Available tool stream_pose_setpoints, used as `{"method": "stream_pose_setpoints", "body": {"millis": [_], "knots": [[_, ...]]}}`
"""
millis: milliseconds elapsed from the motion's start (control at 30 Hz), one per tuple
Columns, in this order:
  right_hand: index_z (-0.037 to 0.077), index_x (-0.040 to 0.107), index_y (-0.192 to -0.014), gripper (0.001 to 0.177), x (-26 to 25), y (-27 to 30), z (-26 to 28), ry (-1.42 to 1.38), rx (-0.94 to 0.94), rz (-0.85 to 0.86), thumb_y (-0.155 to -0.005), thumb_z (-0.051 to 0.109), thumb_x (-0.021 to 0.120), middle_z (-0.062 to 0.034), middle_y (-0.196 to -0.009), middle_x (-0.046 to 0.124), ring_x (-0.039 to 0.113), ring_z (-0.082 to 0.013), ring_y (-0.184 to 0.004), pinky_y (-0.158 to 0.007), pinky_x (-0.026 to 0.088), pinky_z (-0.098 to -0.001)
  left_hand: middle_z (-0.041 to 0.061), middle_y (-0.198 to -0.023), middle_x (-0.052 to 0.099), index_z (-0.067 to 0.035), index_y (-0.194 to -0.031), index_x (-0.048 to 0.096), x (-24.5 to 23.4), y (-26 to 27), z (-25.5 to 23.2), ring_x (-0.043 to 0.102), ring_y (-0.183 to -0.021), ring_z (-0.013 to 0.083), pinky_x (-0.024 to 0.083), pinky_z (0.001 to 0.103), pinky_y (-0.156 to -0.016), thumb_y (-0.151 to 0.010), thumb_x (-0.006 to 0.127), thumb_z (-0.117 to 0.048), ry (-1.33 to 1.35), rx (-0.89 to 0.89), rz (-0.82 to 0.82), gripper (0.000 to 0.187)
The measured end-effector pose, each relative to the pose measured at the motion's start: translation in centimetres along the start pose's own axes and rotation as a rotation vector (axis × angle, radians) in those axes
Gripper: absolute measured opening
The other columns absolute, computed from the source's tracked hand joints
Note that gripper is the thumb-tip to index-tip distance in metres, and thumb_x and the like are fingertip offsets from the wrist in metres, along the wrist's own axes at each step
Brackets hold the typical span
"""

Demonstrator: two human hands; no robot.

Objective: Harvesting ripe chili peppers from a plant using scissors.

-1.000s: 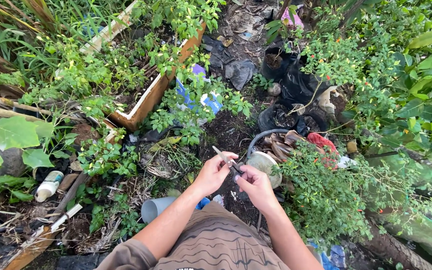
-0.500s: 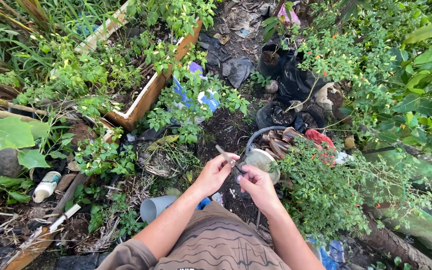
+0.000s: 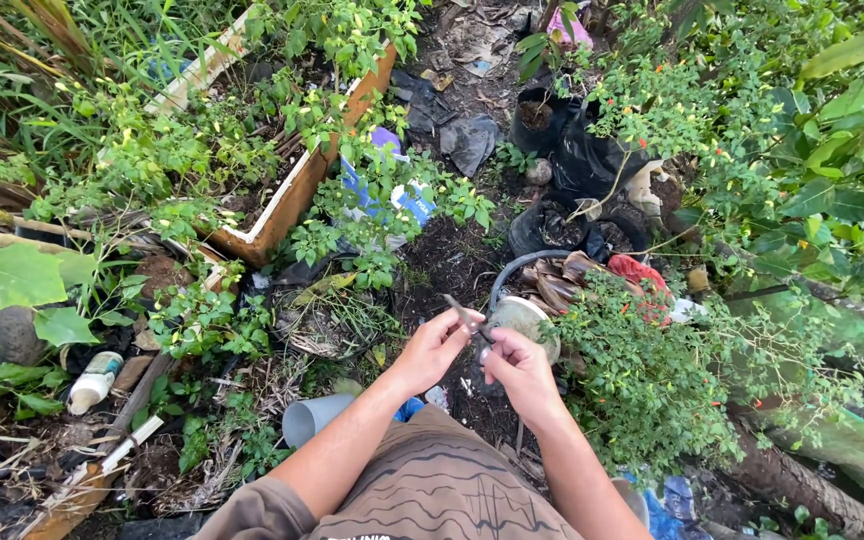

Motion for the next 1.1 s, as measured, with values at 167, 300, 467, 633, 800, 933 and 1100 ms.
{"method": "stream_pose_setpoints", "body": {"millis": [167,300,467,633,800,933,1100], "knots": [[-0.001,0.069,-0.108,0.019,-1.0,-0.4,-1.2,0.075,-0.055,-0.029,-0.089,-0.001,0.07,0.0025,-0.071,0.058,0.055,-0.0069,-0.061,-0.056,0.044,-0.0228,0.004,-0.107,0.07,-0.006,-0.128,0.064,0.2,0.1,-0.7,0.064,-0.102,0.0124,0.052,0.031,-0.092,-0.105,0.056,-0.025,-0.023,0.009,0.015,0.03],[0.0,0.069,-0.109,0.019,-0.4,0.0,-0.7,0.097,0.009,-0.06,-0.089,0.0,0.069,0.0022,-0.067,0.058,0.054,-0.0077,-0.057,-0.053,0.041,-0.0232,0.005,-0.11,0.07,-0.006,-0.13,0.064,0.0,0.4,0.0,0.063,-0.104,0.0126,0.052,0.031,-0.093,-0.105,0.054,-0.025,0.018,0.022,0.004,0.033],[0.001,0.07,-0.106,0.018,0.7,0.4,1.3,-0.002,0.004,-0.036,-0.089,0.0,0.066,0.0038,-0.067,0.06,0.054,-0.0062,-0.059,-0.056,0.042,-0.0215,0.006,-0.112,0.072,-0.004,-0.128,0.061,0.1,0.3,-0.6,0.067,-0.11,0.0118,0.053,0.031,-0.097,-0.107,0.052,-0.027,0.131,-0.003,0.037,0.033],[0.003,0.076,-0.101,0.014,-0.1,0.2,0.2,0.248,-0.02,-0.083,-0.088,0.002,0.071,0.0069,-0.063,0.048,0.04,-0.0031,-0.058,-0.054,0.033,-0.0215,0.007,-0.114,0.075,-0.004,-0.129,0.06,0.3,0.4,-0.8,0.067,-0.106,0.0127,0.053,0.031,-0.096,-0.106,0.052,-0.027,0.128,-0.015,0.047,0.034],[0.001,0.068,-0.089,0.003,-1.7,-0.1,-2.2,0.192,-0.114,-0.043,-0.091,0.001,0.069,0.009,-0.069,0.051,0.041,-0.0008,-0.065,-0.057,0.033,-0.021,0.007,-0.117,0.071,-0.001,-0.127,0.062,1.0,-0.2,0.5,0.065,-0.109,0.0137,0.052,0.031,-0.098,-0.107,0.053,-0.026,0.092,0.023,0.031,0.034],[0.006,0.074,-0.099,0.013,-1.6,0.6,0.5,0.15,-0.049,-0.127,-0.088,0.002,0.07,0.0102,-0.067,0.049,0.04,-0.0008,-0.061,-0.055,0.032,-0.0203,0.006,-0.115,0.073,-0.002,-0.129,0.062,1.8,-0.6,-1.1,0.065,-0.11,0.0127,0.052,0.031,-0.098,-0.106,0.053,-0.028,0.021,0.026,0.064,0.035],[0.003,0.078,-0.103,0.014,-4.0,0.8,-1.9,0.249,-0.043,-0.079,-0.092,0.006,0.07,0.0096,-0.072,0.056,0.043,-0.0013,-0.065,-0.057,0.035,-0.0206,0.009,-0.114,0.071,-0.002,-0.13,0.062,3.6,-1.8,0.8,0.067,-0.107,0.0148,0.054,0.034,-0.096,-0.107,0.054,-0.028,0.07,-0.002,0.088,0.036]]}}
Point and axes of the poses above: each hand's wrist, its own y-axis away from the middle knuckle, its own x-axis out of the palm, z = x × y, the point moved 5 cm from there along -y, towards the middle knuckle
